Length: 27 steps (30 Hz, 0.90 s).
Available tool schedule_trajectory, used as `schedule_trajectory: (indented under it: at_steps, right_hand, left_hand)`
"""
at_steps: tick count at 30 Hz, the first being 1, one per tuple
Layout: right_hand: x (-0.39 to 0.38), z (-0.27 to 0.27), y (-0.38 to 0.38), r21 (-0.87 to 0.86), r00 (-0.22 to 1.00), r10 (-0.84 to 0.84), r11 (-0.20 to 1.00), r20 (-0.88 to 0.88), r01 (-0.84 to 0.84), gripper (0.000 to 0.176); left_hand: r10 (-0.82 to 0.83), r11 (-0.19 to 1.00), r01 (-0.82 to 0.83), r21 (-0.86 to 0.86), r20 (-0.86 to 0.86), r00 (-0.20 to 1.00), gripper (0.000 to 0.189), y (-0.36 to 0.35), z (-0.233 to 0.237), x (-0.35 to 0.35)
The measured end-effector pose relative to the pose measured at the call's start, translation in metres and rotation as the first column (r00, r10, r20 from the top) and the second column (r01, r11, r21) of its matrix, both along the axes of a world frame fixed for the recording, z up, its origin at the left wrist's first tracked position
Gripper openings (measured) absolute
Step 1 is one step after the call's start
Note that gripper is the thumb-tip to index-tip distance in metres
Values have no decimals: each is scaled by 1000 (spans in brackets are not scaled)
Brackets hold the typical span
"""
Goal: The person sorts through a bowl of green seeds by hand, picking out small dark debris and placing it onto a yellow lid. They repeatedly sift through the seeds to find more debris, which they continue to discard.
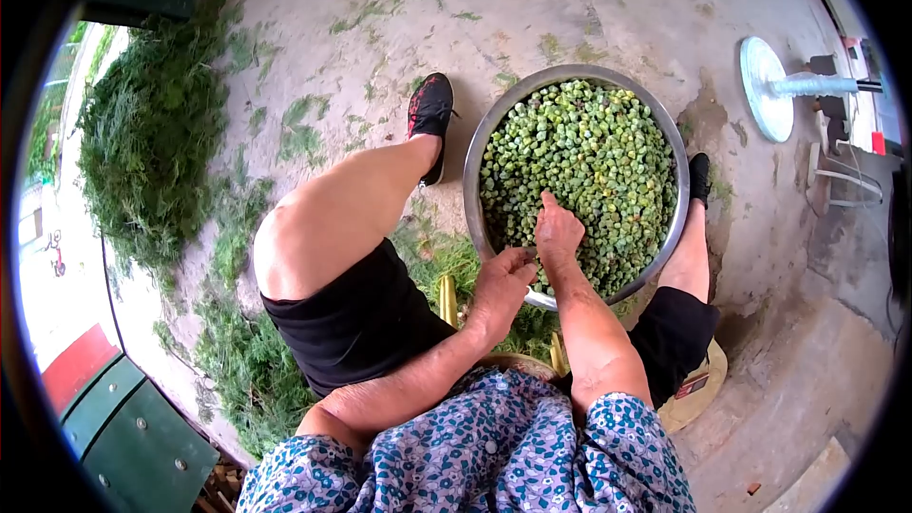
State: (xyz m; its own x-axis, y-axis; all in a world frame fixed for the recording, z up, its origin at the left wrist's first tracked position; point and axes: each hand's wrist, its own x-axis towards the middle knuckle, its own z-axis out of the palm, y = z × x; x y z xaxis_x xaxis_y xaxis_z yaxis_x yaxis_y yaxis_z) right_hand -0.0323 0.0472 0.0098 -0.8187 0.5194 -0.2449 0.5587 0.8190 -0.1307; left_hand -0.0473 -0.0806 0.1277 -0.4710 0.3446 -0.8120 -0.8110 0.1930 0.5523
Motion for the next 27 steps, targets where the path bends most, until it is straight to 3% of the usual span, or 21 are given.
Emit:
schedule_trajectory:
  at_steps: [4,7,10,11,15,19,22,27]
  right_hand:
    - [1,-2,1,22,995,37,999,92,-39,20]
    - [9,-3,7,20,987,159,987,-15,-158,22]
    - [11,-9,13,24,968,249,968,16,-249,22]
    - [9,-13,13,-38,978,197,980,74,-195,28]
    - [7,-16,8,30,979,204,978,27,-205,11]
    - [3,-16,9,30,965,250,967,76,-253,10]
    - [-2,-7,9,-37,939,269,963,214,-268,20]
    - [-2,-10,8,-74,956,223,974,190,-212,13]
  left_hand:
    - [-46,999,46,-9,-6,999,22,1,-3,0]
    - [-28,999,28,18,10,1000,22,0,-4,2]
    - [-30,999,30,22,10,1000,22,0,-2,1]
    - [-27,999,27,18,14,1000,22,0,-1,0]
    - [-26,1000,25,18,21,999,22,2,1,-2]
    - [-40,999,39,27,30,999,23,1,0,-1]
    - [-40,999,40,15,28,999,23,2,1,-2]
    - [-43,999,43,5,19,999,23,2,2,-2]
